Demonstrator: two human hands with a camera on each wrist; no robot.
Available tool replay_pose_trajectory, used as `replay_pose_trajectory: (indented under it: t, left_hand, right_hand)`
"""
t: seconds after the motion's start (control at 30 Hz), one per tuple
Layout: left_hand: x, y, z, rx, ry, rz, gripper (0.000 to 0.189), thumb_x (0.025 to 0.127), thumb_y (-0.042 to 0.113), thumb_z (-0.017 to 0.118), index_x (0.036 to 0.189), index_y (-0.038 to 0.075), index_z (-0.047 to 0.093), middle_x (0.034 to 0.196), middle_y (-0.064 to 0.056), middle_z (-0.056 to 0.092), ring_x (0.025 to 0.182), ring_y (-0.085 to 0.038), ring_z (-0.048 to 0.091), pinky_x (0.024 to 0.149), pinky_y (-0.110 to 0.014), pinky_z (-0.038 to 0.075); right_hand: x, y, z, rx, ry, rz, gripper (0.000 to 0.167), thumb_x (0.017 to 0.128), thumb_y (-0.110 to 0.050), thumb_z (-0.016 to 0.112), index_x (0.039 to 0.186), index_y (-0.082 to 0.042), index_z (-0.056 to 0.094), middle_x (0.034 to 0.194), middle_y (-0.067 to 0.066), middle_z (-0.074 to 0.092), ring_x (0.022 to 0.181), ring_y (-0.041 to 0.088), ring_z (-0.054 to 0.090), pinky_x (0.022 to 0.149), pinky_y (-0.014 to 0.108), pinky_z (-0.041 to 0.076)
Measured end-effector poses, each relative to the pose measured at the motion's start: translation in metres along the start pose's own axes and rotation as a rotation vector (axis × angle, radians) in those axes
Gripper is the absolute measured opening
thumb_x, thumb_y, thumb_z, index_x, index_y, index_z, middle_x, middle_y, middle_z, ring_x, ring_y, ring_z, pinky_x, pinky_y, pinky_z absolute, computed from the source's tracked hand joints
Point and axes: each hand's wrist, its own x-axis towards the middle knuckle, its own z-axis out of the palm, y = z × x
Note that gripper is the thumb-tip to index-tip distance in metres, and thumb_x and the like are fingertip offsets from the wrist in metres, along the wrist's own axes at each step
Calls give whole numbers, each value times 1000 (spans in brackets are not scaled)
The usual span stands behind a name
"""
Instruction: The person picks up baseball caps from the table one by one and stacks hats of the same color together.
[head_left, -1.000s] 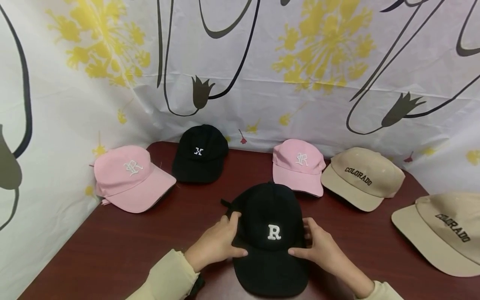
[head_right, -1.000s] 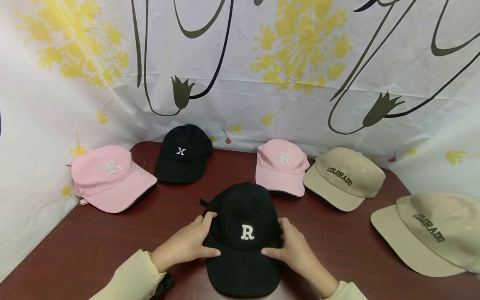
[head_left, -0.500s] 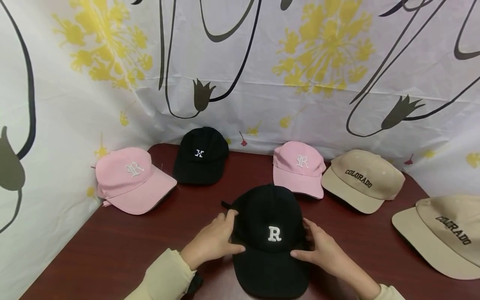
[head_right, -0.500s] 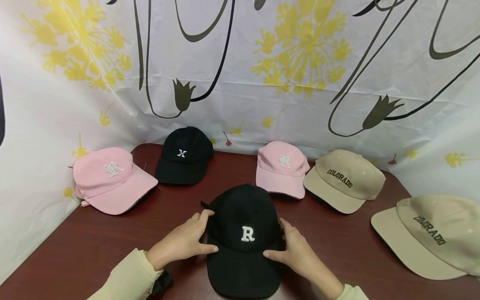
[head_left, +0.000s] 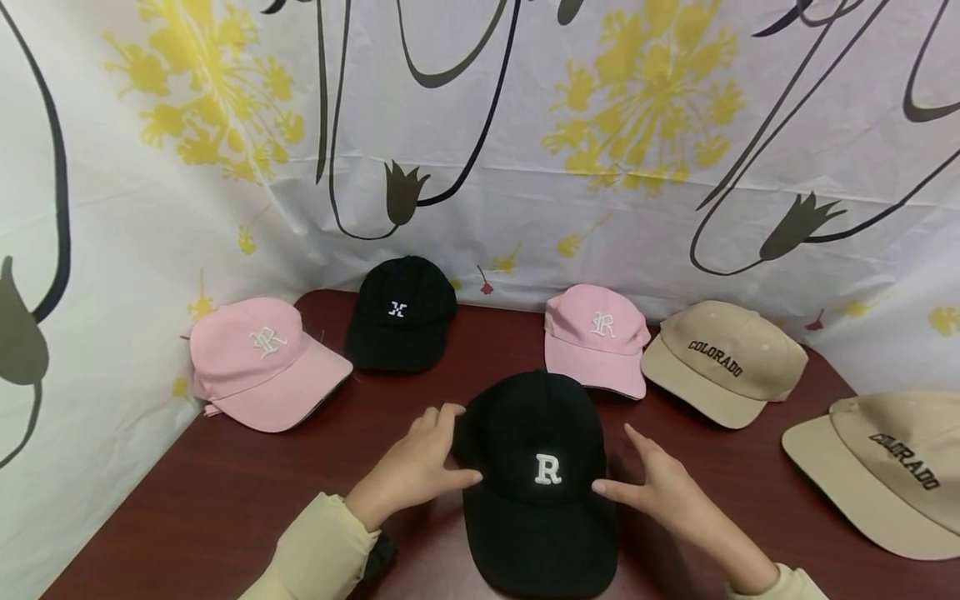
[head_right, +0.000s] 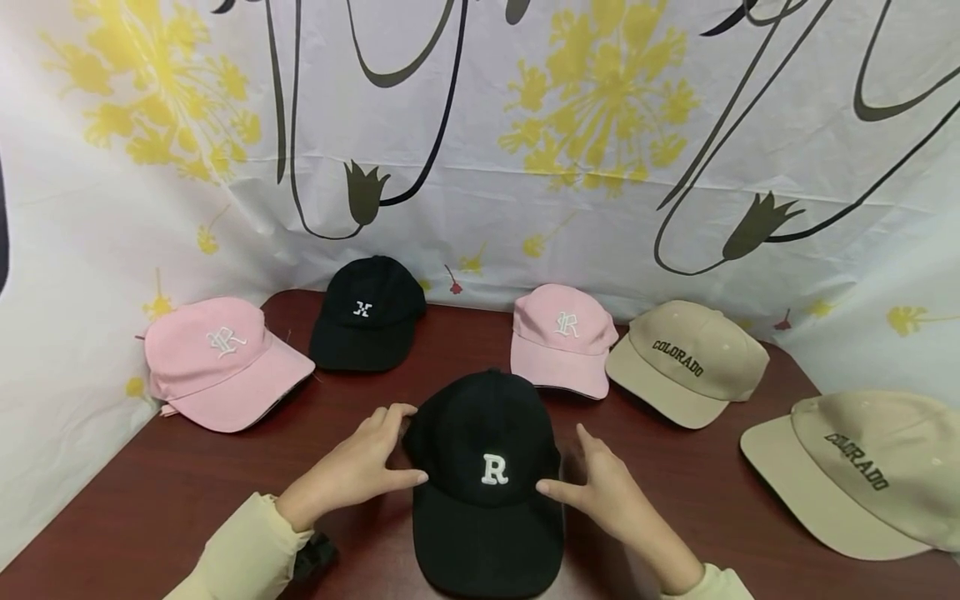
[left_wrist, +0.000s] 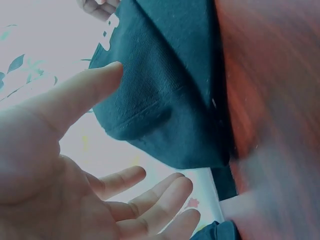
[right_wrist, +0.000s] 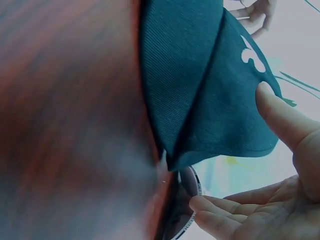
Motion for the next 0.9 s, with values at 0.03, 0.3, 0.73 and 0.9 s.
replay_pose_trajectory:
  t: [0.03, 0.3, 0.73, 0.9]
  left_hand:
    - [0, 0, -2, -2, 4, -1, 75, 76, 33, 75, 132, 4, 34, 120, -15, 43, 106, -27, 43, 80, -45, 43]
    - [3, -1, -19, 45, 56, 28, 74, 77, 32, 74, 133, 4, 34, 120, -14, 43, 109, -28, 42, 81, -43, 43]
    - [4, -2, -33, 81, 87, 17, 74, 77, 30, 74, 133, 3, 34, 127, -18, 40, 114, -30, 42, 85, -43, 42]
    - [6, -4, -40, 72, 105, 17, 76, 78, 29, 73, 135, 2, 31, 129, -20, 39, 114, -30, 42, 85, -43, 42]
  right_hand:
    - [0, -1, -1, 4, 8, -6, 96, 74, -42, 73, 134, 17, 26, 131, 35, 38, 121, 45, 37, 92, 55, 34]
    - [8, -9, -13, 18, 76, -77, 94, 77, -41, 71, 136, 14, 25, 130, 31, 42, 121, 43, 38, 91, 55, 34]
    - [25, -29, -22, 50, 120, -181, 87, 80, -34, 71, 137, 13, 26, 128, 32, 43, 119, 43, 41, 93, 54, 33]
    - [35, -43, -29, 63, 119, -217, 88, 80, -35, 70, 139, 11, 24, 131, 31, 41, 121, 42, 40, 96, 53, 32]
